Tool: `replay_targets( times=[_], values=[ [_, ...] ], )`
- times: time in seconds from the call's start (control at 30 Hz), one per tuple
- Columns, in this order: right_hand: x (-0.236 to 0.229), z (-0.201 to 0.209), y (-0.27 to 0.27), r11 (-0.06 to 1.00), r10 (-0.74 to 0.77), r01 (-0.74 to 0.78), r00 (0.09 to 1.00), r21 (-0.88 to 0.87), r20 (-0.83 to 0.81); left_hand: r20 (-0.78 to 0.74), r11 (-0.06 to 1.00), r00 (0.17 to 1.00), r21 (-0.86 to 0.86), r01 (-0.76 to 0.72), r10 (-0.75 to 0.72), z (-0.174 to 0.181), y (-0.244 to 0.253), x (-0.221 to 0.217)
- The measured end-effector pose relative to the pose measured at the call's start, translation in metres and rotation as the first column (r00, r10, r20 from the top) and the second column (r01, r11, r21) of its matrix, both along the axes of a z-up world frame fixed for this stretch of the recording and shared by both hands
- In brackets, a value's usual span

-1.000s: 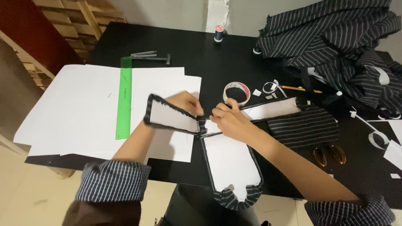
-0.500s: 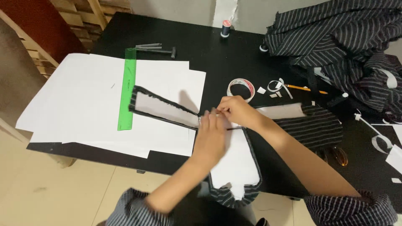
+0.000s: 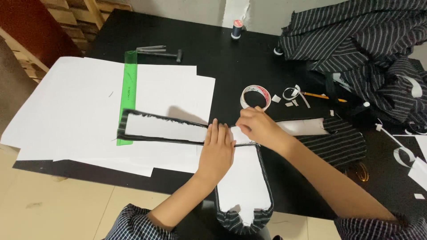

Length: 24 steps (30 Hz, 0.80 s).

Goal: Assemble a wallet by applying adhesive tape to a template and covering it with striped fabric.

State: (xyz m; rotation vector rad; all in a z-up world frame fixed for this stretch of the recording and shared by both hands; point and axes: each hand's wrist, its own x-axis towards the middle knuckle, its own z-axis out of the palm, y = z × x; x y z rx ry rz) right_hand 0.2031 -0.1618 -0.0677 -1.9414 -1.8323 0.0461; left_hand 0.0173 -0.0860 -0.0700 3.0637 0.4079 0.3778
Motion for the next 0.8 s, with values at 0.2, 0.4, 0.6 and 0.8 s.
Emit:
replay_targets(
  times=[0.2,0.4,0.6,0.8],
  values=[
    [-0.014,-0.003,-0.004,0.996,0.026,-0.063,0.889,0.066,0.458,0.052,0.989,0.998,0.146,0.011,-0.019,-0.015,0.002,0.004],
    [0.008,0.003,-0.012,0.990,0.038,-0.065,0.976,0.122,0.213,-0.045,0.995,0.998,0.086,0.051,-0.047,-0.006,0.003,0.003],
    [0.016,0.036,-0.023,0.980,-0.188,0.175,0.969,-0.091,-0.161,-0.091,0.990,0.995,0.131,0.051,-0.039,-0.003,0.001,0.002],
    [0.020,0.042,-0.025,0.991,-0.098,0.080,0.980,-0.111,-0.170,-0.180,0.995,0.983,0.093,0.043,-0.026,0.008,-0.003,0.011]
  ],
)
